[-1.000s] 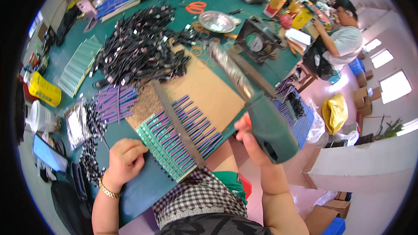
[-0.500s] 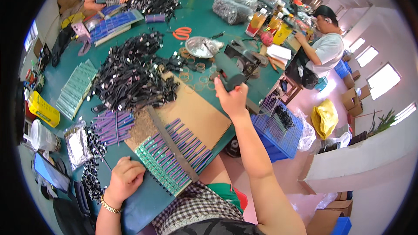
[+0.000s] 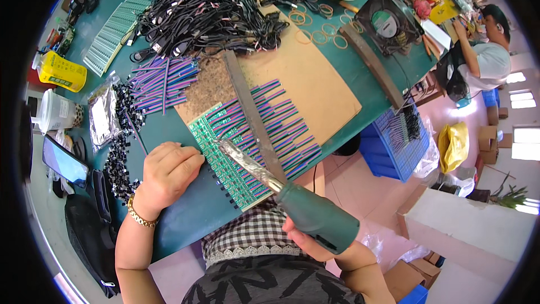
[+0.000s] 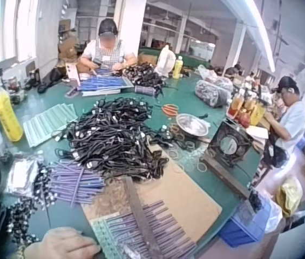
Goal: The person solders ribbon cable wires to a row of circuit boards using a soldering iron. The person then picks up black cables and solders their wire ends to the circuit boards with the soldering iron.
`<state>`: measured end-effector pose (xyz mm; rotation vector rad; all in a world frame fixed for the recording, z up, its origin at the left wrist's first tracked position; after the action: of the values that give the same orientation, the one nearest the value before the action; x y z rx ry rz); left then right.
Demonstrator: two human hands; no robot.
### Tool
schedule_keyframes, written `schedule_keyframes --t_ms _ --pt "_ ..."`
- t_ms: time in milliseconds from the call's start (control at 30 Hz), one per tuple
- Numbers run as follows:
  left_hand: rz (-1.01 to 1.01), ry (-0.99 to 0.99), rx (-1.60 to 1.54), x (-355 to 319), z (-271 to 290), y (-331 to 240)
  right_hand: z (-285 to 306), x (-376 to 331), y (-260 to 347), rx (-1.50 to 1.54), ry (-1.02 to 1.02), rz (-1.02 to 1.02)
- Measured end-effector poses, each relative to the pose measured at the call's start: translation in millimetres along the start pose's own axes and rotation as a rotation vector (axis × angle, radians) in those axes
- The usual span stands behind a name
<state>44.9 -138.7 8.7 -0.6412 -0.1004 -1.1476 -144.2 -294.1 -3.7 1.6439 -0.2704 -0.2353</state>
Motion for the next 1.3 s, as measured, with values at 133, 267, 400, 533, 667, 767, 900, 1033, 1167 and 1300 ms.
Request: schedule_keyframes --t_ms 133,267,400,533,667,767,900,1033,1167,1300 --pt "0.025 -0.004 -0.015 0 1 3 -6 1 -17 -0.044 0.052 0.078" --pt "0.055 -0.007 -0.058 0 -2 7 -15 -3 -27 -0.197 0.185 0.144" --pt "0.055 -0.004 -0.073 2 -2 6 -20 -7 -33 -0.23 0.182 0.118" --pt "0.054 0.004 -0.066 2 -2 6 -19 -12 -44 -0.217 0.134 0.024" --pt "0.048 -0.001 -0.066 3 -1 4 -22 -13 -44 -0.249 0.19 0.081" --pt "0.064 -0.013 -0.081 4 0 3 -23 -10 -41 -0.257 0.19 0.062" --pt "0.067 -0.016 -0.077 4 0 4 -14 -15 -43 -0.192 0.078 0.071" --pt "0.057 -0.01 -0.07 4 -3 4 -7 -7 -37 0.008 0.023 -0.011" --pt "0.056 0.001 -0.077 6 -3 5 14 2 -27 0.065 -0.112 0.084" --pt "0.163 0.01 -0.127 3 4 7 56 47 1 0.101 -0.216 0.444"
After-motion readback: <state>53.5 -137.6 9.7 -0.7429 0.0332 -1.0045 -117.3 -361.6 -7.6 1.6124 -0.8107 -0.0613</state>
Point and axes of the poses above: each hand's wrist, its own x-axis towards the middle knuckle, its own z-axis out of the back of the hand, y = z × x, the point moved 8 cm from there along x, towards the middle knuckle, and after that the axes turned 13 degrees about z, right-handed, at the moved point
